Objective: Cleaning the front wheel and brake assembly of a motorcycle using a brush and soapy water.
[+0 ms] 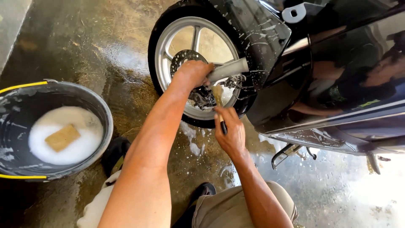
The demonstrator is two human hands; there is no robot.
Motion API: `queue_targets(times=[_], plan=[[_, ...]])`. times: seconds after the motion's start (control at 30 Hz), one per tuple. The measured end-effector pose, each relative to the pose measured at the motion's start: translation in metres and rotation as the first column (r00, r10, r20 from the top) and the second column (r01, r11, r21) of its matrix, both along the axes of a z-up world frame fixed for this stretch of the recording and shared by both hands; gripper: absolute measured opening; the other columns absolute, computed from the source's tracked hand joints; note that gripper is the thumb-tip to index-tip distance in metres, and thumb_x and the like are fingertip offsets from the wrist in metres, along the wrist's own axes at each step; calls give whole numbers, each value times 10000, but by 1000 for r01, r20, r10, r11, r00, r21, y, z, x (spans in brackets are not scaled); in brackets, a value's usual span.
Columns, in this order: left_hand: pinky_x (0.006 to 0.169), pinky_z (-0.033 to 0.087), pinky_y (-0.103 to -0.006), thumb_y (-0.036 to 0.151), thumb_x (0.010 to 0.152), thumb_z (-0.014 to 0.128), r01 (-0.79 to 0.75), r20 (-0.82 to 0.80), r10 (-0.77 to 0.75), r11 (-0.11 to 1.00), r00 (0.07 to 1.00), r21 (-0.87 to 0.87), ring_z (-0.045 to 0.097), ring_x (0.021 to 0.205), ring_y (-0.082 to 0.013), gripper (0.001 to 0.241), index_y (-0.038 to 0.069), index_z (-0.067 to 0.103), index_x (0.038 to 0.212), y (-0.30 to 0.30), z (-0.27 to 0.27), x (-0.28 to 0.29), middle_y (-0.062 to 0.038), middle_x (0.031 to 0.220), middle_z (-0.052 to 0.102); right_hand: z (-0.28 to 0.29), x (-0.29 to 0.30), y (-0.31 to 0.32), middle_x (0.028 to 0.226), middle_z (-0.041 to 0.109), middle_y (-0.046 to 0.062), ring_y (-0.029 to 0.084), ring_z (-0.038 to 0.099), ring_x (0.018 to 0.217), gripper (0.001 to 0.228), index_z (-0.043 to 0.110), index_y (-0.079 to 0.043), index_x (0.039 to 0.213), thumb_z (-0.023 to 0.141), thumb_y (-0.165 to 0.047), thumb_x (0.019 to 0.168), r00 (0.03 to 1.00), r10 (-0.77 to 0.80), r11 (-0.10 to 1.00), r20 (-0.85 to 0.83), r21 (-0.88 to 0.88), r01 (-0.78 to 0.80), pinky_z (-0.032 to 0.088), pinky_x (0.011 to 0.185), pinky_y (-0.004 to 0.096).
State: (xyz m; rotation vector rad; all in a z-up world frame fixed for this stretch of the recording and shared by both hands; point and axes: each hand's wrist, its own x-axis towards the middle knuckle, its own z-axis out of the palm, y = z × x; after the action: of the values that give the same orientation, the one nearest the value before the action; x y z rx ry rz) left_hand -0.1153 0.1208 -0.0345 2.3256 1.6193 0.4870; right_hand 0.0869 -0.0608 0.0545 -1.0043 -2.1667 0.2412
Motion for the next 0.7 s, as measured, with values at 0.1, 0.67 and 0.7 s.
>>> queue_targets(times=[0.1,0.67,0.7], plan=[[924,569,-594,352,883,796,-6,-6,6,1000,1000,12,707,1032,-502,586,164,575,1392,2,-5,3,-240,1050,741,2,3,-1,997,681,76,312,724,923,233,752,-109,1164,645,-39,969,992,-81,995,-94,51,86,566,825,372],[943,557,-592,314,879,802,-4,34,4,1000,999,-2,708,1060,-456,564,233,574,1388,-1,-6,-2,-184,1059,752,12,11,15,859,664,111,388,704,840,232,779,-181,1059,695,-57,882,996,18,988,83,-152,-5,551,776,459],[950,554,-590,306,886,795,9,35,-10,1000,999,4,706,1072,-449,552,235,568,1384,-1,-6,-3,-179,1066,754,5,10,19,865,662,130,414,699,845,245,781,-176,1060,691,-45,874,995,36,987,96,-159,-21,547,782,478]])
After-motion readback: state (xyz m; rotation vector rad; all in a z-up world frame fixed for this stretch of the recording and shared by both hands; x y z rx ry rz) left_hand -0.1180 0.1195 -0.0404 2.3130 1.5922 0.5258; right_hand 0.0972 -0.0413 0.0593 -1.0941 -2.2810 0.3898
